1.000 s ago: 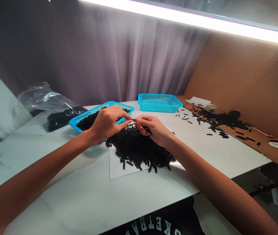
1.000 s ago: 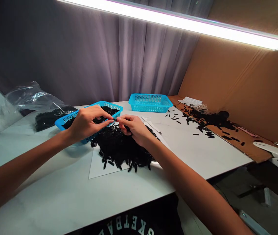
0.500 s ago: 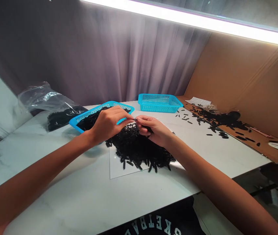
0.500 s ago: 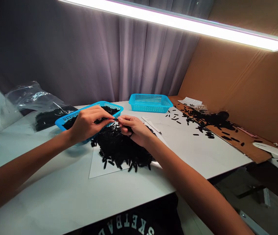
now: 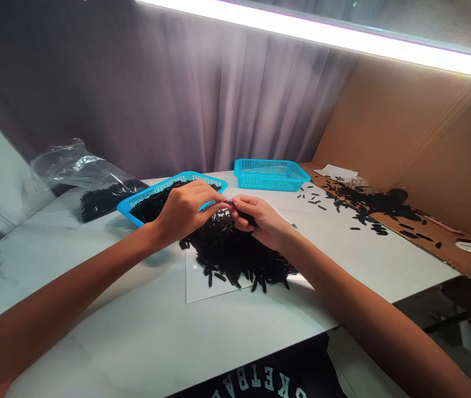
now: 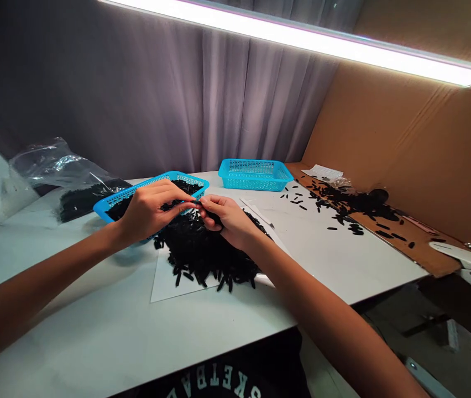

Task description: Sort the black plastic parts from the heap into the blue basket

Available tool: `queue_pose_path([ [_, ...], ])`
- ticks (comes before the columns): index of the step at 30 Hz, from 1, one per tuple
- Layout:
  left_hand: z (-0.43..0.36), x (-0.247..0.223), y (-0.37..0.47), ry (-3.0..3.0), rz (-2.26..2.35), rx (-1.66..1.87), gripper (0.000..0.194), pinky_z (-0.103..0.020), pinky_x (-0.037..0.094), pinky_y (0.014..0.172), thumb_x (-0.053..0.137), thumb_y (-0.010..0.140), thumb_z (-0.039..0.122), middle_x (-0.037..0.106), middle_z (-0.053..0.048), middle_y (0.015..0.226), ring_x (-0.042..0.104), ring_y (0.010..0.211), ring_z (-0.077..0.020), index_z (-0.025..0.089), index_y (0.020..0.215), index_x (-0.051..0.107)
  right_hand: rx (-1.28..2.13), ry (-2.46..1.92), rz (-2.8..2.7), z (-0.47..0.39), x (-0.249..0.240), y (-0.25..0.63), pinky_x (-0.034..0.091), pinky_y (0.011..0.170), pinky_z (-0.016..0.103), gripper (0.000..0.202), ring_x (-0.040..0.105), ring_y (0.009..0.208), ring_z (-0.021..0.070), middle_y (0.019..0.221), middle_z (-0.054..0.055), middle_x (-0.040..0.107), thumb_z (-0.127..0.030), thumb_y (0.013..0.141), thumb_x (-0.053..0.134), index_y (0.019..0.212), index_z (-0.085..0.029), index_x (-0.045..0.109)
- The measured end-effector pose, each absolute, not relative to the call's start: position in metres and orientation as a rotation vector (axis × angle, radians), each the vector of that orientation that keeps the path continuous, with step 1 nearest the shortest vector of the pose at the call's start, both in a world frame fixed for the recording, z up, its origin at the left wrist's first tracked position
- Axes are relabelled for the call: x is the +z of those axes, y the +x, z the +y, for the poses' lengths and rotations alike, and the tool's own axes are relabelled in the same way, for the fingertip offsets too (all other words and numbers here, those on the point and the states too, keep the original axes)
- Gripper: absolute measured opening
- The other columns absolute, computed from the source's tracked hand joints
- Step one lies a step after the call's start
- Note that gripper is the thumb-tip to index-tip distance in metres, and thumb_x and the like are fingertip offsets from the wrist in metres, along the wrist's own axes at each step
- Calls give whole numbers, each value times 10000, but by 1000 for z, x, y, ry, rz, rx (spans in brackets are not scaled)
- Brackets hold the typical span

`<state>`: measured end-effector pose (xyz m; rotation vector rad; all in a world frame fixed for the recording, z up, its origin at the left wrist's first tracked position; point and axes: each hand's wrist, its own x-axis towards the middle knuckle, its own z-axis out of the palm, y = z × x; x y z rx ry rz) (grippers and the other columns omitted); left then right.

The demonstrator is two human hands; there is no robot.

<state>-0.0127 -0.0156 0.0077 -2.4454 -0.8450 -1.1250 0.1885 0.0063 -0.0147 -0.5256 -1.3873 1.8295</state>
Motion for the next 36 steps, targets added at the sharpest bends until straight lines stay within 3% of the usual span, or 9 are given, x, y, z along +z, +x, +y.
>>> queue_pose_path([
  [7, -15, 7, -12, -2400, -781, -1142, 110, -331, 532, 767, 677, 909, 258, 759, -40, 831, 686, 796, -192, 160, 901, 727, 1767, -452, -1389, 7, -17, 186, 143, 465, 225, 337, 369, 493, 41, 705, -38, 497, -409, 801, 775, 766, -168, 542],
  [25, -15, 7, -11, -2446, -641, -1246, 62, -282, 526, 738, 694, 897, 236, 749, -12, 803, 669, 760, -151, 180, 901, 719, 1615, -500, -1550, 10, -22, 186, 155, 465, 241, 368, 324, 480, 50, 612, -60, 443, -490, 855, 704, 762, -168, 552],
  [36, -15, 7, -11, -2310, -868, -1222, 56, -317, 512, 742, 715, 867, 237, 745, -20, 806, 670, 759, -175, 190, 847, 693, 1577, -571, -1545, 8, -21, 184, 165, 456, 234, 356, 342, 472, 51, 603, -57, 449, -485, 859, 681, 754, -162, 574],
])
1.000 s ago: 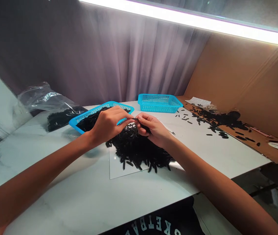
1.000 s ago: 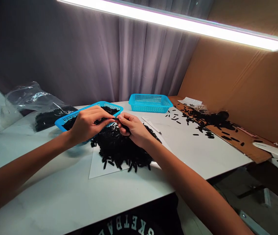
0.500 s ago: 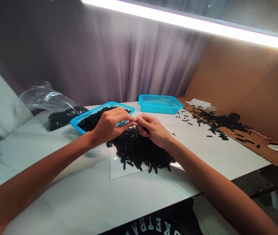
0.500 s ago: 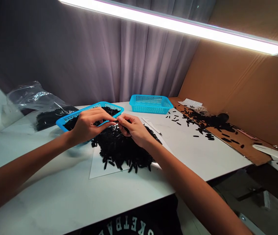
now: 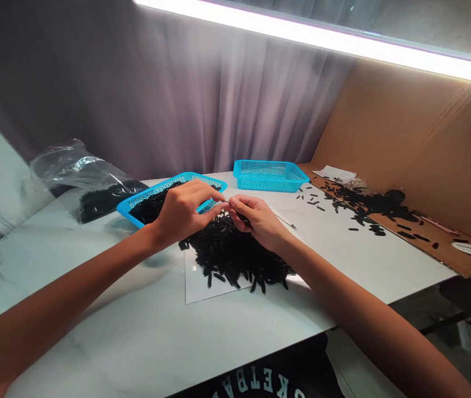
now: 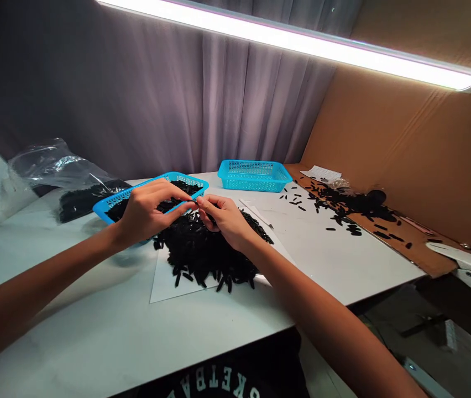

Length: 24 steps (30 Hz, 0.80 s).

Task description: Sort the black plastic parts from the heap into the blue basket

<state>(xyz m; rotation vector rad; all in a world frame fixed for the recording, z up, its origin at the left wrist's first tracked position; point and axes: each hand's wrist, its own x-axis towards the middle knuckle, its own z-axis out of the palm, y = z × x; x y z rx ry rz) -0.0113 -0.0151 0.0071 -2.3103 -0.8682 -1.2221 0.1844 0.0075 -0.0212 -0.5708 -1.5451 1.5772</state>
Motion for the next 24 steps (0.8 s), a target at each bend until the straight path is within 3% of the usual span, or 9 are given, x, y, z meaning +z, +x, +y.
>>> queue_pose_path([
  [3, -10, 12, -20, -2018, -1240, -1052, 57, -396, 476, 770, 723, 835, 230, 737, -44, 812, 648, 765, -232, 197, 826, 678, 1644, -653, -1472, 7, -19, 185, 169, 443, 228, 327, 367, 470, 57, 649, -39, 507, -483, 847, 675, 852, -161, 617],
  [6, -10, 17, -25, -1949, -1369, -854, 162, -429, 454, 816, 704, 842, 229, 727, -87, 949, 633, 890, -284, 181, 994, 676, 1736, -713, -1425, 6, -18, 185, 190, 438, 223, 405, 400, 471, 71, 671, -15, 555, -551, 860, 628, 961, -159, 626],
  [8, -15, 18, -21, -2143, -1327, -857, 215, -403, 467, 848, 686, 873, 267, 711, -86, 1032, 627, 959, -270, 176, 1065, 658, 1812, -704, -1422, 5, -17, 184, 193, 432, 220, 470, 404, 460, 78, 665, -4, 574, -617, 874, 576, 1002, -166, 611],
  [14, -29, 8, 0, -2673, -1111, -633, 159, -359, 473, 809, 614, 941, 278, 701, -44, 989, 633, 929, -226, 198, 1058, 684, 1909, -599, -1503, 3, -20, 181, 187, 418, 203, 580, 409, 444, 73, 631, -21, 520, -760, 863, 462, 839, -187, 547],
  [24, -18, -14, -1, -2846, -1211, -961, 105, -305, 473, 729, 661, 897, 238, 709, -34, 914, 646, 820, -175, 168, 974, 676, 1796, -664, -1624, 1, -25, 180, 218, 423, 196, 637, 416, 480, 81, 656, -13, 498, -806, 856, 414, 852, -184, 555],
])
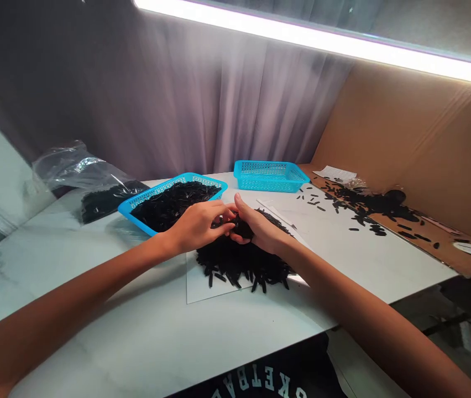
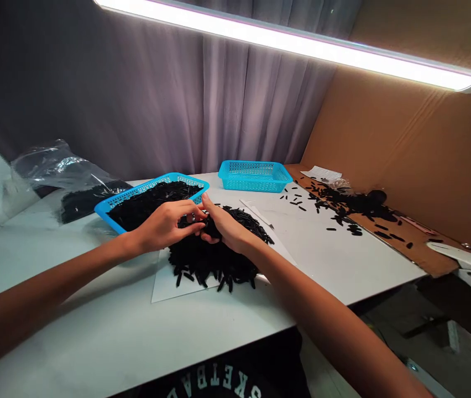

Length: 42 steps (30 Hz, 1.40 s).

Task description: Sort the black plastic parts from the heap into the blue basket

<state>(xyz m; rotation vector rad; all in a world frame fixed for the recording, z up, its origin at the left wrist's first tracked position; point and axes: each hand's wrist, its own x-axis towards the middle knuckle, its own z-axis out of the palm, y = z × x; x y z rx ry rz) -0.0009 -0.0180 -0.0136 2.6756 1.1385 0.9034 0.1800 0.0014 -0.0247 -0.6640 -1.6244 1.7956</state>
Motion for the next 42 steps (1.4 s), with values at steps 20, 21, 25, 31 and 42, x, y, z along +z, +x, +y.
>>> queue_pose_path([
  [20, -18, -70, 16, 2055, 1115, 1362, 269, -295, 464, 728, 485, 997, 429, 609, -5, 793, 591, 709, -151, 198, 927, 603, 1667, -764, -1724, 1, -31, 177, 237, 408, 197, 496, 437, 494, 88, 676, -4, 544, -675, 903, 476, 834, -188, 543],
  [21, -17, -70, 16, 2023, 1133, 1382, 268, -293, 463, 727, 488, 996, 428, 616, -6, 797, 592, 713, -151, 196, 924, 603, 1627, -785, -1727, 1, -30, 177, 237, 416, 196, 440, 429, 494, 83, 677, -14, 538, -625, 900, 518, 866, -188, 550],
  [25, -16, -68, 16, 1941, 1233, 1473, 233, -279, 444, 696, 513, 984, 379, 613, -7, 793, 567, 715, -148, 186, 889, 604, 1403, -849, -1785, 9, -30, 182, 280, 465, 212, 311, 416, 515, 85, 668, -41, 518, -442, 851, 643, 1011, -176, 622],
  [31, -14, -67, 16, 1918, 1272, 1498, 245, -268, 424, 650, 511, 976, 379, 589, 3, 757, 545, 686, -141, 186, 851, 595, 852, -833, -1963, 18, -30, 187, 383, 632, 269, 227, 522, 644, 134, 742, 6, 642, -382, 849, 650, 885, -166, 709],
  [42, -14, -69, 17, 1829, 1247, 1490, 209, -282, 471, 706, 591, 919, 398, 638, -10, 820, 595, 747, -160, 193, 884, 606, 752, -835, -1980, 22, -28, 191, 419, 741, 313, 223, 611, 750, 187, 782, 38, 725, -362, 861, 643, 803, -178, 756],
])
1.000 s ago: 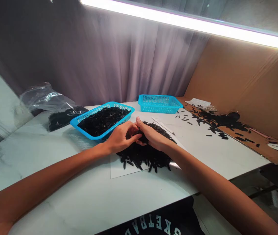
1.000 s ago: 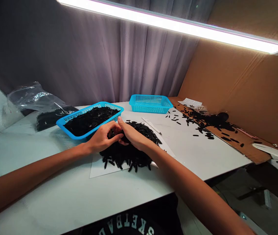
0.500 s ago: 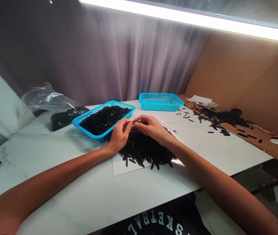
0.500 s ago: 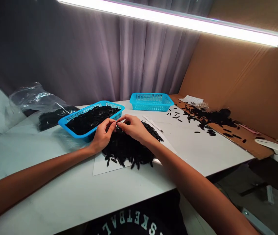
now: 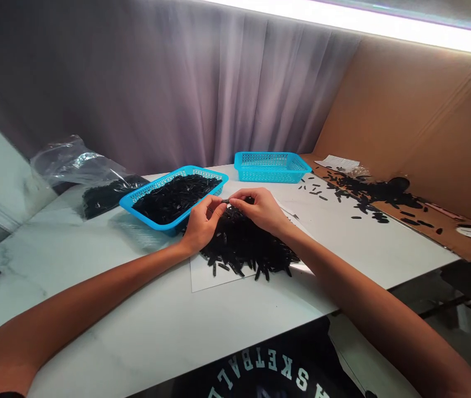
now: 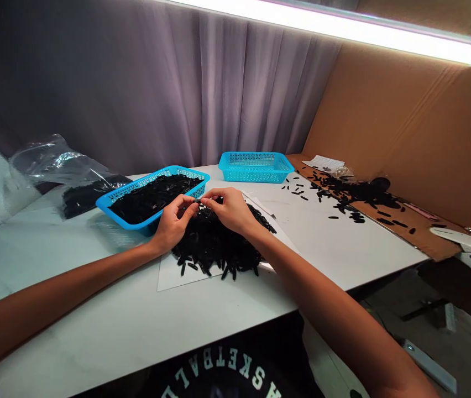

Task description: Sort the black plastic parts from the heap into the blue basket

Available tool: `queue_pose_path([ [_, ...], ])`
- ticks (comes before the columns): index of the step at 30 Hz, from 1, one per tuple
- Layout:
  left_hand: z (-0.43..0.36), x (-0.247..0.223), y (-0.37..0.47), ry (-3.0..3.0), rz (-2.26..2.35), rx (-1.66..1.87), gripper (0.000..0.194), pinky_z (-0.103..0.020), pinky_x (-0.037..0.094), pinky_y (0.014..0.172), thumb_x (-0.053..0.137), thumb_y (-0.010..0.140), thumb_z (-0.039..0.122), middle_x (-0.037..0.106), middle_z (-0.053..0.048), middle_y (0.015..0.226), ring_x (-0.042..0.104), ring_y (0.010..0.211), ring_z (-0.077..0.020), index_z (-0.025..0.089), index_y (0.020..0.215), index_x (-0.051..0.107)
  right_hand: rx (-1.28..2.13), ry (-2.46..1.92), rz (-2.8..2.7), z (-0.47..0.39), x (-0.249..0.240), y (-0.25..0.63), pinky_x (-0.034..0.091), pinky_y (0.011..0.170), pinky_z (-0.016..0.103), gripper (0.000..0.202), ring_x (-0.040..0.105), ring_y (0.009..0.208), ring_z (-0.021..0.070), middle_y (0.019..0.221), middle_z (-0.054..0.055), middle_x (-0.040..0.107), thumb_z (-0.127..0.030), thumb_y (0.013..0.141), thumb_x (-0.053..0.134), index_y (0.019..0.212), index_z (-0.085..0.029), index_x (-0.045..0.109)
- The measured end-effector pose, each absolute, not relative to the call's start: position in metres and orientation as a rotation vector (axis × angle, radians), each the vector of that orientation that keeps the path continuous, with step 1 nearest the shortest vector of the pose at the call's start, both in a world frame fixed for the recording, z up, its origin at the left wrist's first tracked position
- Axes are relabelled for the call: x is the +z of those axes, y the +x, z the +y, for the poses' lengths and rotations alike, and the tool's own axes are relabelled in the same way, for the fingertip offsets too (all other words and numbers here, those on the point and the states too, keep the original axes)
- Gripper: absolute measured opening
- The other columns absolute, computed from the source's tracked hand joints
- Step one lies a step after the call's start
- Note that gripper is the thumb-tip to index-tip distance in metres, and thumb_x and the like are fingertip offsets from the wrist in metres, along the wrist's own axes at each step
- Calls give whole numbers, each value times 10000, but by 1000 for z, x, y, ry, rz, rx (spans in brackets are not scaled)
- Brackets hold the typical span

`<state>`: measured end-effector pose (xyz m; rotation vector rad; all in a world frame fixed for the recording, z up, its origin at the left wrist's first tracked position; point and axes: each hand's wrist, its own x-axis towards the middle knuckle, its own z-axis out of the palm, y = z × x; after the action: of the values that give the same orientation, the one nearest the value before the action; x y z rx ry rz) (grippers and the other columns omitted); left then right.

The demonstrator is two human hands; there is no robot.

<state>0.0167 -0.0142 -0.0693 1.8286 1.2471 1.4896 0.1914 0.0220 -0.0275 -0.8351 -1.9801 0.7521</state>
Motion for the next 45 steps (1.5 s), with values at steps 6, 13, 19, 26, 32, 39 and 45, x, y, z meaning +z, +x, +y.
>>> queue_pose_path([
  [6, -13, -70, 16, 1851, 1245, 1475, 196, -276, 464, 696, 599, 918, 384, 664, -17, 874, 593, 760, -158, 190, 924, 626, 778, -857, -1914, 23, -23, 196, 433, 698, 314, 204, 618, 751, 198, 802, 46, 740, -367, 821, 689, 797, -181, 769],
  [13, -12, -71, 15, 1839, 1217, 1467, 181, -277, 471, 713, 608, 910, 372, 662, -18, 890, 602, 771, -157, 191, 918, 613, 813, -881, -2009, 24, -24, 197, 449, 736, 319, 163, 650, 786, 204, 827, 51, 763, -302, 814, 680, 795, -174, 779],
  [19, -9, -74, 14, 1842, 1172, 1435, 265, -274, 468, 702, 533, 949, 458, 632, -16, 844, 584, 757, -157, 203, 927, 602, 793, -872, -2034, 27, -24, 200, 446, 732, 316, 152, 645, 771, 199, 803, 50, 754, -284, 812, 678, 763, -171, 767],
  [26, -11, -72, 15, 1826, 1149, 1437, 233, -271, 474, 701, 553, 943, 432, 631, -13, 854, 591, 762, -151, 201, 935, 586, 771, -859, -2070, 28, -23, 201, 454, 764, 340, 147, 658, 788, 213, 823, 54, 765, -280, 815, 676, 766, -174, 764],
  [32, -12, -70, 16, 1833, 1162, 1450, 195, -284, 479, 720, 587, 927, 389, 643, -7, 846, 604, 742, -149, 197, 897, 586, 776, -838, -2081, 28, -21, 203, 468, 767, 337, 125, 679, 794, 217, 829, 50, 778, -270, 802, 697, 777, -189, 789],
  [39, -11, -72, 15, 1833, 1151, 1479, 171, -273, 464, 700, 593, 931, 345, 625, 4, 799, 593, 725, -141, 188, 862, 588, 786, -851, -2117, 29, -22, 203, 467, 774, 328, 148, 691, 806, 219, 827, 50, 781, -284, 808, 698, 780, -176, 796],
  [45, -10, -73, 14, 1849, 1184, 1469, 194, -264, 446, 685, 590, 930, 352, 611, 9, 767, 578, 715, -140, 189, 825, 577, 801, -865, -2139, 28, -20, 203, 461, 756, 297, 186, 678, 799, 196, 838, 59, 778, -287, 818, 667, 798, -143, 783],
])
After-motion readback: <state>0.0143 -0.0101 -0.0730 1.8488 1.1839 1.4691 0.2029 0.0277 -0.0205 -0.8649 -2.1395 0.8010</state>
